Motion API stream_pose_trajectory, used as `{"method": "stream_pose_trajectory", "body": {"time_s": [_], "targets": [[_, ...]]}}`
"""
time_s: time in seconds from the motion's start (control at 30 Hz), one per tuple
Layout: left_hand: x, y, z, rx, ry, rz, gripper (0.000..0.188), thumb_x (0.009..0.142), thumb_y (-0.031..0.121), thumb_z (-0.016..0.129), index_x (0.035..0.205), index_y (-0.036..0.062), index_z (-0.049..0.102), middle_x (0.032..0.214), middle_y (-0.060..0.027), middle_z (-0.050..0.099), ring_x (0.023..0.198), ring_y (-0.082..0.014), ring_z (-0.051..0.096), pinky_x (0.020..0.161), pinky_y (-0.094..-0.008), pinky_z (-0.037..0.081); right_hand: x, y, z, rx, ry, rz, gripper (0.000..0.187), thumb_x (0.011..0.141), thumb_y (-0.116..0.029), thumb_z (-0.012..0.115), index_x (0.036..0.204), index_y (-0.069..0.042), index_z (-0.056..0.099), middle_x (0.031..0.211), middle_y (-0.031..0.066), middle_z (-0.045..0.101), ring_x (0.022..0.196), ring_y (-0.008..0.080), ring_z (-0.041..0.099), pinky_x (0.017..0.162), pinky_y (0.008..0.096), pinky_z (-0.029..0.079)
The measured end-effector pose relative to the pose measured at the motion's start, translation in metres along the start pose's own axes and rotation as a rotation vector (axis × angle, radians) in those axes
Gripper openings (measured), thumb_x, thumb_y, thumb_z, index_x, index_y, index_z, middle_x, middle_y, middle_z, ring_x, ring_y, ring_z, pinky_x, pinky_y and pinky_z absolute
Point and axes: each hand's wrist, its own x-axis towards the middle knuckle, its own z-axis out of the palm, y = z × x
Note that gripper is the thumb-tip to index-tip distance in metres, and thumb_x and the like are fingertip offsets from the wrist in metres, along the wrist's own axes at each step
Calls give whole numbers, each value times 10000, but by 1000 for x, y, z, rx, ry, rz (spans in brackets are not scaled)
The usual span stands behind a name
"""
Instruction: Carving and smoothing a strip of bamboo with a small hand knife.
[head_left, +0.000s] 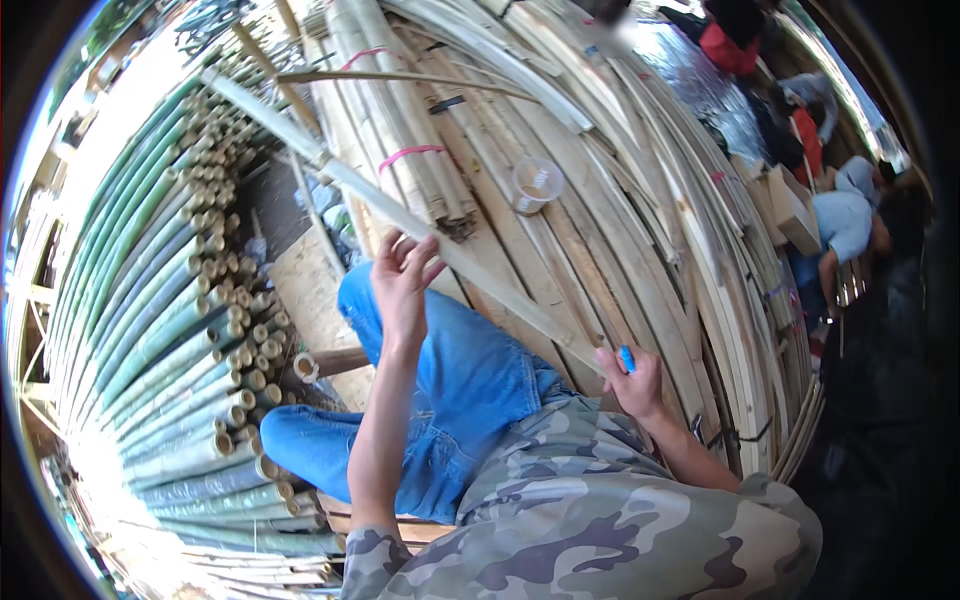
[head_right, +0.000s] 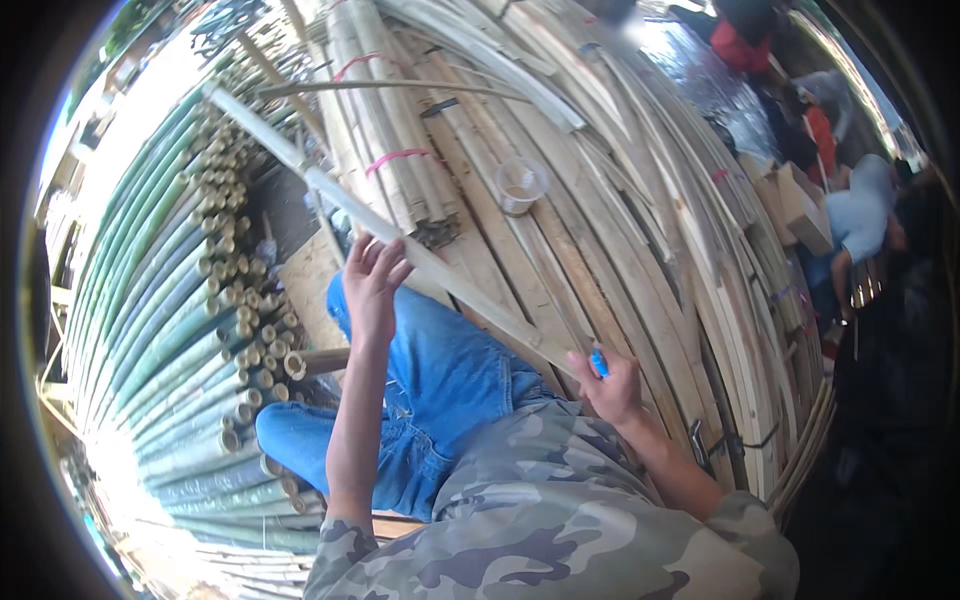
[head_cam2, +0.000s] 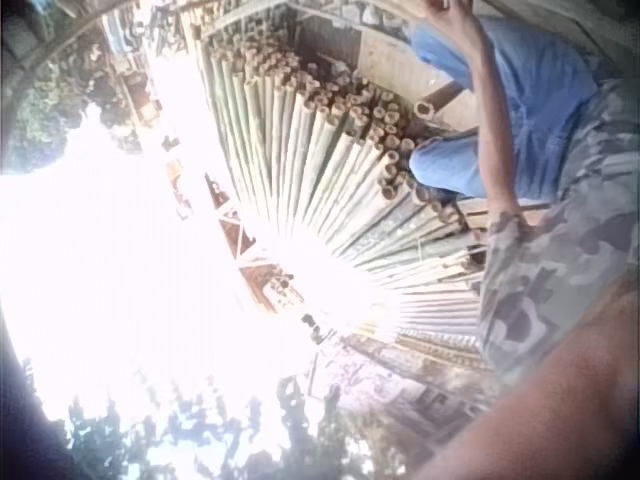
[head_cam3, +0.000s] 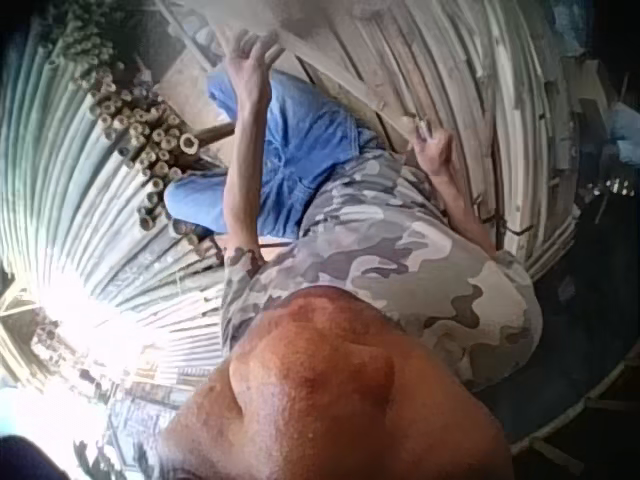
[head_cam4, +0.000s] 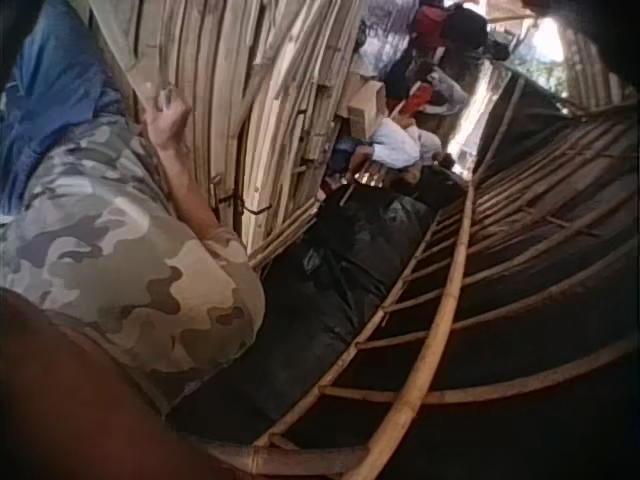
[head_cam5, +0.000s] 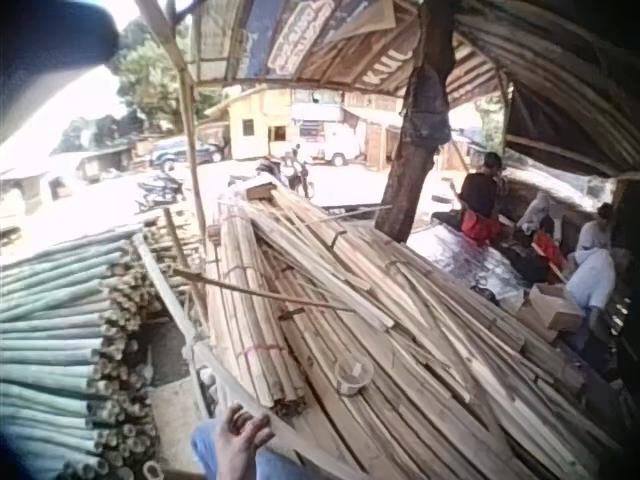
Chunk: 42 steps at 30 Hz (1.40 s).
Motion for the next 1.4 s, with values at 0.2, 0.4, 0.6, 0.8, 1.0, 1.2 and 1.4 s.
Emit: {"method": "stream_pose_trajectory", "body": {"time_s": [0.2,0.4,0.6,0.8,1.0,1.2,1.4], "targets": [[6,-3,-5,-8,21,25,451,919,145,684,1291,-29,497,1102,-83,641,970,-132,641,741,-285,585,-7,39,10,53,-17,-14,434,942,-266,652,605,-50,484,462,44,510,419,145,595,403,292,430],[11,7,-20,8,104,77,396,923,161,680,1234,-45,548,1054,-91,665,946,-143,656,756,-287,585,-16,55,8,-27,38,-74,419,955,-240,626,602,-38,525,463,41,505,423,143,597,411,294,433],[5,-1,-29,-27,144,82,396,899,179,718,1181,-66,589,1007,-105,701,900,-139,674,753,-277,579,-23,82,10,-130,42,-82,428,953,-252,615,602,-50,476,451,51,506,419,161,601,402,310,430],[-14,-8,-32,-14,82,44,345,912,176,700,1179,-22,605,1029,-80,703,936,-135,676,806,-288,575,-21,107,12,-272,70,-171,445,960,-291,591,615,-35,477,445,79,500,418,201,597,412,351,424],[-18,-7,-27,-96,46,82,356,905,171,714,1173,-32,595,958,-49,689,847,-87,642,730,-241,550,-17,126,15,-224,90,-65,446,965,-297,578,636,-10,491,465,86,484,430,198,545,435,374,387],[-17,0,-23,-106,88,81,463,910,160,705,1260,-59,496,920,-55,647,836,-111,641,706,-268,576,-18,139,12,-187,105,43,455,966,-292,576,650,13,457,518,117,449,467,195,424,471,398,336],[-11,0,-25,-84,81,49,497,933,194,676,1303,-73,480,965,-75,641,919,-141,651,738,-294,597,-20,139,7,-239,130,34,434,967,-282,571,670,13,458,527,141,420,475,224,414,483,412,329]]}}
